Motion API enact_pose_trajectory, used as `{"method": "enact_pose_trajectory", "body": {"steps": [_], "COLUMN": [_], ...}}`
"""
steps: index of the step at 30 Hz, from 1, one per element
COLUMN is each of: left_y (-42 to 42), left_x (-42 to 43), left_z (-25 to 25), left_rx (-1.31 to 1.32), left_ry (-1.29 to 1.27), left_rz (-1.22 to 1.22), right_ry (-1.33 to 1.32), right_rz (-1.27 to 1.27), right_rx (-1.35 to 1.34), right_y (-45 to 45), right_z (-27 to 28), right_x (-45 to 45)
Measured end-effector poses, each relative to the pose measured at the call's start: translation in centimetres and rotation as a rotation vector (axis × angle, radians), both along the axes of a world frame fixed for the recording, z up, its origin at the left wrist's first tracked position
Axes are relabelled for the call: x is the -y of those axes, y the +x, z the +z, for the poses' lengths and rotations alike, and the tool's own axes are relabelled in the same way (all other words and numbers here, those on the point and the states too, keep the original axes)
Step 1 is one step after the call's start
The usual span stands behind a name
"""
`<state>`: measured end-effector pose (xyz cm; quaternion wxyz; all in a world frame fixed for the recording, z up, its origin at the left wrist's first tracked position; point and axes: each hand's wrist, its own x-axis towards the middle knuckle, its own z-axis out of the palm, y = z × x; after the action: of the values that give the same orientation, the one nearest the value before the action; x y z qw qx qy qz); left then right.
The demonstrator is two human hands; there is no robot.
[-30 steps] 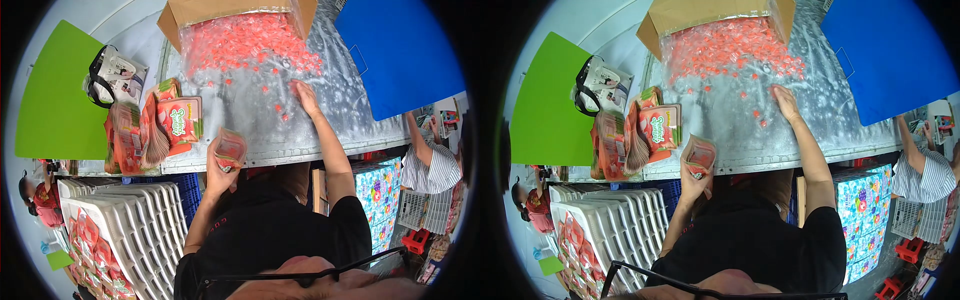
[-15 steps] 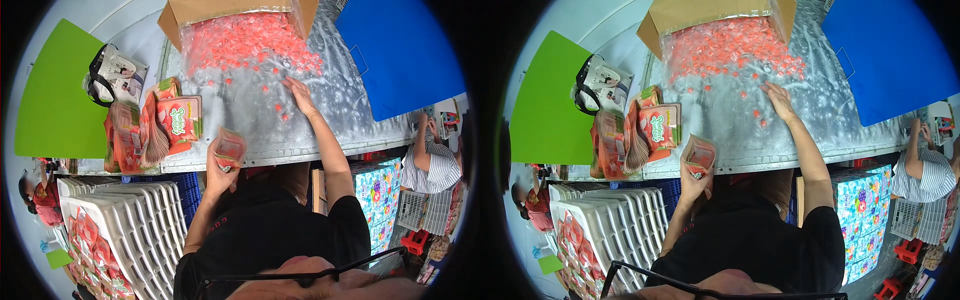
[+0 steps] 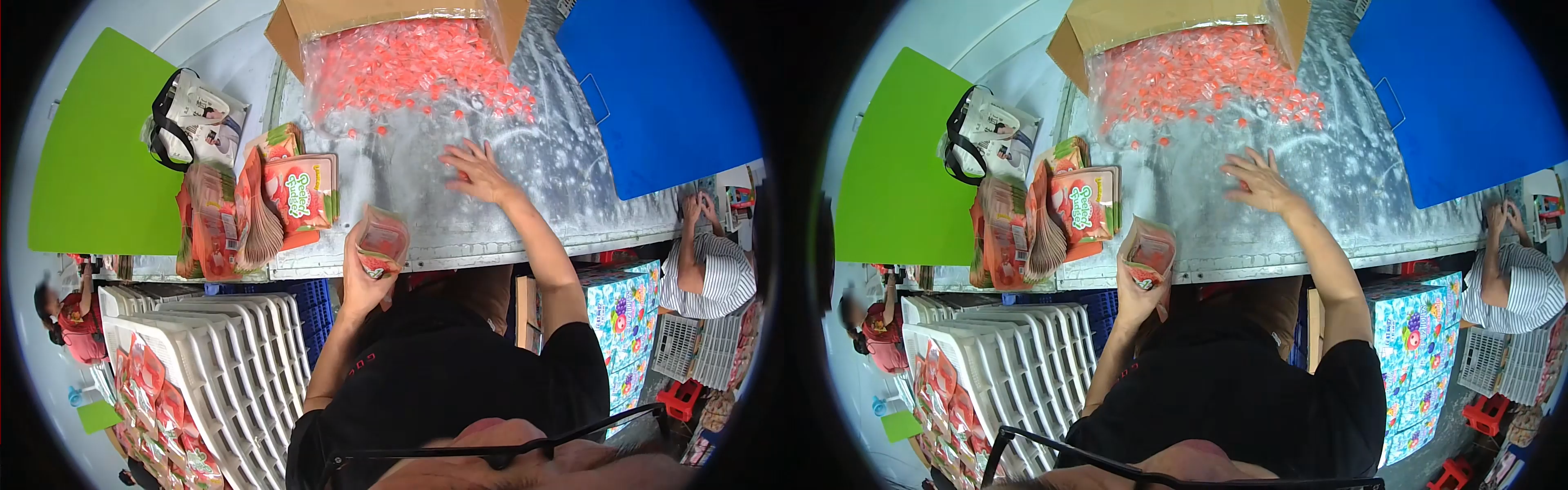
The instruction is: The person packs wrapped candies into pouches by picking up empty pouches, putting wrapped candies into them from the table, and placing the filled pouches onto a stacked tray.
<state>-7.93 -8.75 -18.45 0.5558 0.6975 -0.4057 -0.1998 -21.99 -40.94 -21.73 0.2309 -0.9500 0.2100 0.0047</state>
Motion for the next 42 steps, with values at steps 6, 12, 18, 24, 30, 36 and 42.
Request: {"method": "enact_pose_trajectory", "body": {"steps": [6, 12, 18, 24, 30, 36, 42], "left_y": [0.2, 0.0, -0.7, -0.7, -1.2, -0.6, 1.2], "left_x": [1.0, 2.6, 4.6, 5.5, 6.3, 7.9, 5.1], "left_z": [0.7, 1.0, 1.6, 1.8, 2.5, -0.2, -0.4], "left_rx": [0.022, 0.125, 0.333, 0.386, 0.337, 0.347, 0.067], "left_ry": [0.001, -0.094, -0.121, -0.134, -0.168, -0.298, -0.367], "left_rz": [-0.02, -0.034, -0.047, 0.048, 0.072, 0.285, 0.075], "right_ry": [-0.25, 0.382, 1.588, 1.21, 1.18, -0.075, -0.183], "right_rz": [-0.073, -0.656, -0.425, -0.268, -0.16, 0.02, 0.323], "right_rx": [0.375, 0.716, 1.322, 1.242, 1.222, 0.693, 0.769], "right_y": [-3.3, -1.5, 3.0, 5.1, 4.7, 2.1, 0.3], "right_z": [-3.9, -5.0, 10.3, 10.8, 13.7, 16.4, 14.5], "right_x": [-2.4, -2.1, -10.9, -13.8, -14.1, -14.0, -11.9]}}
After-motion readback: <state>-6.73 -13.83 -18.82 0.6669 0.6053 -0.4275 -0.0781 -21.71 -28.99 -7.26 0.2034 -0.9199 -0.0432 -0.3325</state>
